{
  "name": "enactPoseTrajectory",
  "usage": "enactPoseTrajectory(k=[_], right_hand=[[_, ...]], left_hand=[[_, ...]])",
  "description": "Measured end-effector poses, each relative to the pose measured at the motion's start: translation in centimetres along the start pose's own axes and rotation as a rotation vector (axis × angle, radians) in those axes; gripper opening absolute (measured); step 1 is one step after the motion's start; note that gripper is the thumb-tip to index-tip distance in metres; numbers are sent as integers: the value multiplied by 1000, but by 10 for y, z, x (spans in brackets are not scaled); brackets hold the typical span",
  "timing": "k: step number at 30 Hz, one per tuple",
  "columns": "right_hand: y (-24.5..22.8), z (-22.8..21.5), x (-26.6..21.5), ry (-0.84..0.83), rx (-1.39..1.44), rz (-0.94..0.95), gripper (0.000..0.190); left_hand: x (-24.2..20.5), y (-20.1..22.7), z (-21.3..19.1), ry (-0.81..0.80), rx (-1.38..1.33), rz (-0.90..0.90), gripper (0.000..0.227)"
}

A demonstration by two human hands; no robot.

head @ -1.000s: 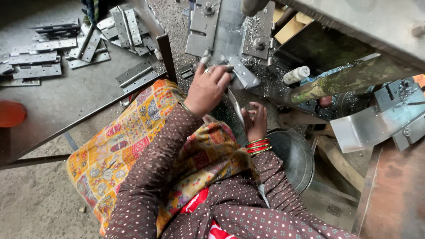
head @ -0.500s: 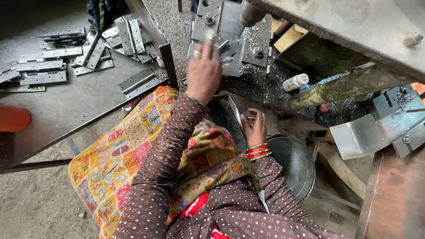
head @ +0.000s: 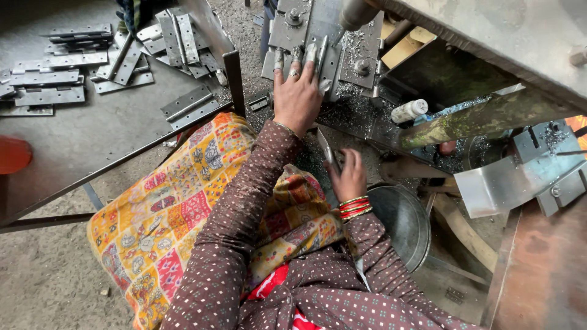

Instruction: The person repeatedly picks up metal hinge blanks from a tray, places them into a manual punching machine, and operates the lever to punch holes. Finished pieces are returned to the tray. The process is repeated continuously throughout the clip.

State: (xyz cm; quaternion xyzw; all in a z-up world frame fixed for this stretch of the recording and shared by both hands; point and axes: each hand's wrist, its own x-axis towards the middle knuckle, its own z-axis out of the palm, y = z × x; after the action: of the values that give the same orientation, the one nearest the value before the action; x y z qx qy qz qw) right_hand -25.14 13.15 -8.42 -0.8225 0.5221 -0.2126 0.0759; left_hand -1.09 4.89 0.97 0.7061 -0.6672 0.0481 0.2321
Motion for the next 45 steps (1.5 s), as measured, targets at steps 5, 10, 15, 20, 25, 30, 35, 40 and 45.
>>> enactPoseTrajectory(k=[5, 10, 15, 20, 25, 30, 35, 40, 45], right_hand=[[35, 97, -31, -316, -34, 247, 59], [54, 157, -48, -238, 6, 218, 48], [60, 92, -15, -430, 142, 328, 75], [61, 64, -18, -504, 32, 289, 65], [56, 137, -38, -290, 60, 302, 51], [51, 118, -40, -267, 73, 261, 69], [50, 46, -11, -602, 57, 331, 73], [50, 91, -28, -318, 170, 196, 65], [53, 147, -51, -250, 86, 244, 62]], left_hand=[[3, 0, -7, 31, 43, 41, 42], [-7, -4, -20, 42, -19, 61, 42], [1, -5, -17, 0, 52, 60, 32], [18, 0, 8, -21, 74, 2, 27], [23, -5, 14, 133, 47, 27, 34], [4, -7, 2, 33, -7, 27, 31], [27, -5, 14, -75, 63, 30, 32], [49, -8, 32, 26, -9, 22, 31], [30, -7, 18, -72, -6, 24, 27]])
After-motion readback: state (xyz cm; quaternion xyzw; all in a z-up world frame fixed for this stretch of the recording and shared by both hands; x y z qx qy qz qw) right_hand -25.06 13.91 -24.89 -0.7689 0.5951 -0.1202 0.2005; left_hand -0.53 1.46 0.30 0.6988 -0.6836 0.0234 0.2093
